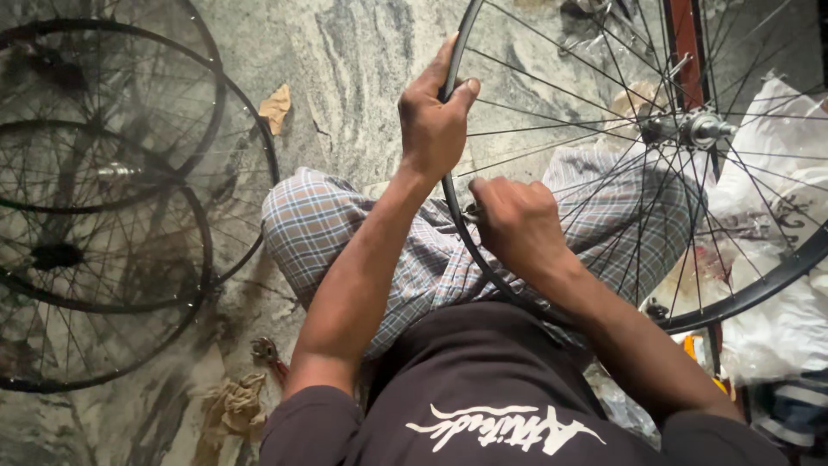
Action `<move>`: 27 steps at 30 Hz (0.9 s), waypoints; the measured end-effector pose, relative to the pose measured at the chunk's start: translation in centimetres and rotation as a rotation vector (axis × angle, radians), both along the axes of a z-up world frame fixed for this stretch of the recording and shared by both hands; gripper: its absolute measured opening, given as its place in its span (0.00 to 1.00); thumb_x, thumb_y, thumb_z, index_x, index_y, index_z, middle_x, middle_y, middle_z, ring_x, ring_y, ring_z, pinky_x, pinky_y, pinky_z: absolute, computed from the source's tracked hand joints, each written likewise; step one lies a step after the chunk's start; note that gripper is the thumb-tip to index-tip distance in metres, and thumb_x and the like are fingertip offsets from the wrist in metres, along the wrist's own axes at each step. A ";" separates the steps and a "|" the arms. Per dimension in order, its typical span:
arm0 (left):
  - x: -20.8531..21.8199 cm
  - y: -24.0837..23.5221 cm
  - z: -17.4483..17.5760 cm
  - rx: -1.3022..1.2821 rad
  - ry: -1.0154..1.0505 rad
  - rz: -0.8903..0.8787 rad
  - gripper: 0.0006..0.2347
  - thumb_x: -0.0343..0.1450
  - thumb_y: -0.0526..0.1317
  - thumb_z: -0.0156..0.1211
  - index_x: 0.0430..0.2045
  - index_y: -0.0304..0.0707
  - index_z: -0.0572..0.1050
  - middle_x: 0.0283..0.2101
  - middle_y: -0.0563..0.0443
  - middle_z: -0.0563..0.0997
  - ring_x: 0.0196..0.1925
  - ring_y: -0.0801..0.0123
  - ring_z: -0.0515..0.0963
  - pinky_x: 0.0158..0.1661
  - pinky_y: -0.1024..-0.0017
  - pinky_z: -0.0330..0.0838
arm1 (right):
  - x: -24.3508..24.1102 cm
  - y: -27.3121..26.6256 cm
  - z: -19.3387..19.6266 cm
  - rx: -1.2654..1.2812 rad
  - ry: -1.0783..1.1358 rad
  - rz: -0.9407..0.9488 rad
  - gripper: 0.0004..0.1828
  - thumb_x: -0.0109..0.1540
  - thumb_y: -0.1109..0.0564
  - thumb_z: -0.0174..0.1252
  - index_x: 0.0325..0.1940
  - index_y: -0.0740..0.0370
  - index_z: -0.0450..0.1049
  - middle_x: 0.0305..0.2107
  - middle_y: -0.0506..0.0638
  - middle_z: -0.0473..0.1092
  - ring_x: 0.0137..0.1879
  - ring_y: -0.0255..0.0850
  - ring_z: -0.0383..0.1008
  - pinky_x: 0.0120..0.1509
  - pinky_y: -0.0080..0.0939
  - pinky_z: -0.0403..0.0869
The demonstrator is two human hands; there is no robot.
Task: The person sits on the floor and works on a bicycle wheel, using a tool to adjust the spokes. They then handle a bicycle rim, pressing along its edge with their fingers.
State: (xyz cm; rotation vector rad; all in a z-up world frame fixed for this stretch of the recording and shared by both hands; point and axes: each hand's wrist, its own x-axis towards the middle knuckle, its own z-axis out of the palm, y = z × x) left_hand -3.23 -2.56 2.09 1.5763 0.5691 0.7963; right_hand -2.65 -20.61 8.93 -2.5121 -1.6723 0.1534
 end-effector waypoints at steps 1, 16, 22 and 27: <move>0.1 -0.2 -0.1 -0.003 0.039 -0.002 0.25 0.70 0.34 0.64 0.64 0.33 0.70 0.47 0.43 0.85 0.35 0.75 0.76 0.42 0.74 0.76 | 0.0 0.2 -0.2 -0.066 0.017 -0.025 0.08 0.62 0.62 0.63 0.46 0.57 0.77 0.34 0.49 0.74 0.39 0.45 0.74 0.43 0.50 0.69; 0.0 -0.2 0.2 -0.059 0.029 0.007 0.22 0.71 0.33 0.62 0.62 0.28 0.71 0.48 0.41 0.85 0.39 0.71 0.80 0.43 0.74 0.78 | 0.2 0.6 0.8 -0.013 0.073 0.021 0.10 0.62 0.65 0.59 0.48 0.62 0.75 0.35 0.54 0.71 0.38 0.52 0.72 0.45 0.53 0.69; -0.2 0.4 0.7 0.103 -0.034 0.007 0.23 0.73 0.34 0.64 0.64 0.27 0.70 0.57 0.37 0.82 0.55 0.64 0.83 0.57 0.70 0.75 | 1.2 0.0 0.2 0.175 0.288 0.165 0.21 0.49 0.63 0.63 0.47 0.65 0.74 0.35 0.55 0.72 0.43 0.51 0.73 0.44 0.54 0.68; -0.1 0.2 0.9 0.074 0.026 0.003 0.23 0.73 0.37 0.62 0.63 0.28 0.69 0.58 0.38 0.81 0.53 0.66 0.83 0.54 0.71 0.77 | 1.6 -1.5 0.8 0.409 0.157 0.298 0.10 0.57 0.62 0.63 0.41 0.63 0.72 0.47 0.61 0.73 0.50 0.53 0.73 0.54 0.51 0.72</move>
